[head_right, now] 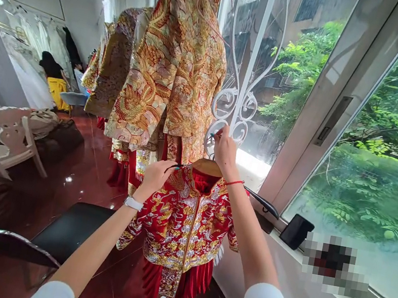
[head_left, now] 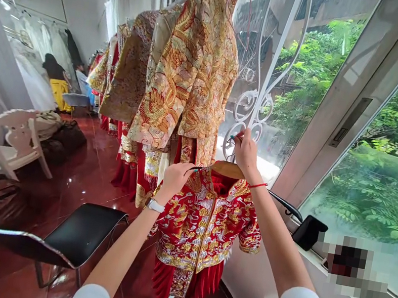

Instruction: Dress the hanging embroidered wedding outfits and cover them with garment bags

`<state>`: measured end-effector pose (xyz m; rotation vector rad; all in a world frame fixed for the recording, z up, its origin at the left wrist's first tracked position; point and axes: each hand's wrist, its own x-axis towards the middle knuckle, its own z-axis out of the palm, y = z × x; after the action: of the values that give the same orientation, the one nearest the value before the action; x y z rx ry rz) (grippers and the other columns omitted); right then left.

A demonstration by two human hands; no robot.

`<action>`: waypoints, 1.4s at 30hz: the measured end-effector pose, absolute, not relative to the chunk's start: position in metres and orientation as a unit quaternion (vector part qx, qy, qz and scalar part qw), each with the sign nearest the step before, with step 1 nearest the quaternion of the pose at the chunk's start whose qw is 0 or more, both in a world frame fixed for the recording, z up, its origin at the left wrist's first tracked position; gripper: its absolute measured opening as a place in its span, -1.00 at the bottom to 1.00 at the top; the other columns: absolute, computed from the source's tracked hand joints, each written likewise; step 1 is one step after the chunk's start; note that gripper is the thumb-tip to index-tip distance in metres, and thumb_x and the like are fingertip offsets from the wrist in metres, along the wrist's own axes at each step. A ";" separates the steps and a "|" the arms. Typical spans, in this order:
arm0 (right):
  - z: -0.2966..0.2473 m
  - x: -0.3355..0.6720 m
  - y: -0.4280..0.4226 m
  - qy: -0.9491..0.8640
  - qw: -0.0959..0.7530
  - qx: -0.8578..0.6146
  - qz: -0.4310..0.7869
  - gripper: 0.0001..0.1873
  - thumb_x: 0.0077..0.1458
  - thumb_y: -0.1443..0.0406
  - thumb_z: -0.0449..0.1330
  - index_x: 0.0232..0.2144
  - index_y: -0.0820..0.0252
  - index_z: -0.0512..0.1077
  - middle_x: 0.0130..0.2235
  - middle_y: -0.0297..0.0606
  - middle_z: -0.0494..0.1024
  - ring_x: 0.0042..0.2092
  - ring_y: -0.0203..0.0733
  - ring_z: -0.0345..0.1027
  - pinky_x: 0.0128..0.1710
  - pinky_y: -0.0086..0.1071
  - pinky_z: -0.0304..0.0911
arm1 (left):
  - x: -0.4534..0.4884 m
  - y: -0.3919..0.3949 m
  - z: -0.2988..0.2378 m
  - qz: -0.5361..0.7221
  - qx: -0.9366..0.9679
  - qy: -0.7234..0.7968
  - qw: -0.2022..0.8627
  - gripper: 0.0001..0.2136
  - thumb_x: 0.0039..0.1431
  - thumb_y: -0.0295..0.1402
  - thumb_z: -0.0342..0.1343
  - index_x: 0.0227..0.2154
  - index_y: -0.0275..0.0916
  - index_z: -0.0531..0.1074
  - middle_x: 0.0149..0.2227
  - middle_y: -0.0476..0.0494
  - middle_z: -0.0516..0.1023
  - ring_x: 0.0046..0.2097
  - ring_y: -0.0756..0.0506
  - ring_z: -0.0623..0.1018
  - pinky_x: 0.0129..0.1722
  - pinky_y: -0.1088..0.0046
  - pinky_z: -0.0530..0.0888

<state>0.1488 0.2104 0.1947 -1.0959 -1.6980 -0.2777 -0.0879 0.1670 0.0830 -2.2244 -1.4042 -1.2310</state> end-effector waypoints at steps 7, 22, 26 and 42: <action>0.186 0.143 0.209 -0.689 0.525 -0.481 -0.136 -0.76 0.28 0.36 -0.13 -0.06 0.16 0.25 -0.57 -0.46 0.15 -0.57 -0.26 -0.02 -0.45 -0.35 -0.10 | -0.091 0.167 0.083 -0.407 -0.766 -0.484 0.115 -0.66 0.41 -0.24 -0.08 -0.09 -0.20 0.60 -0.13 -0.23 0.70 -0.16 -0.22 0.66 -0.20 0.26 0.53; 0.150 0.133 0.188 -0.697 0.469 -0.537 -0.075 -0.65 0.36 0.23 -0.22 -0.02 0.26 0.26 -0.55 -0.32 0.33 -0.55 -0.17 0.13 -0.43 -0.34 -0.02 | -0.095 0.106 0.064 -0.376 -0.716 -0.564 0.165 -0.67 0.40 -0.30 -0.08 -0.06 -0.27 0.57 -0.14 -0.28 0.68 -0.13 -0.23 0.64 -0.12 0.26 0.48; 0.133 0.160 0.181 -0.728 0.420 -0.537 -0.076 -0.64 0.39 0.18 -0.18 -0.10 0.18 0.36 -0.44 -0.20 0.46 -0.42 -0.11 0.30 -0.38 -0.34 0.05 | -0.079 0.088 0.063 -0.341 -0.738 -0.574 0.096 -0.68 0.37 -0.38 -0.08 0.03 -0.27 0.51 -0.03 -0.28 0.65 -0.08 -0.24 0.63 -0.05 0.23 0.50; 0.005 0.297 0.000 -0.633 0.392 -0.661 -0.094 -0.71 0.31 0.30 0.04 0.02 0.05 0.44 0.13 0.01 0.42 0.19 0.00 0.29 0.23 -0.04 0.21 | -0.138 0.081 -0.046 -0.556 -0.601 -0.537 -0.203 -0.45 0.23 -0.18 0.05 0.26 -0.25 0.22 0.20 -0.31 0.39 0.11 -0.19 0.50 0.10 0.19 0.49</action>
<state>0.2972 0.0003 0.0054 -1.6783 -1.6068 -0.2389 -0.1376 0.0807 -0.0463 -2.1804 -1.9477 -2.0144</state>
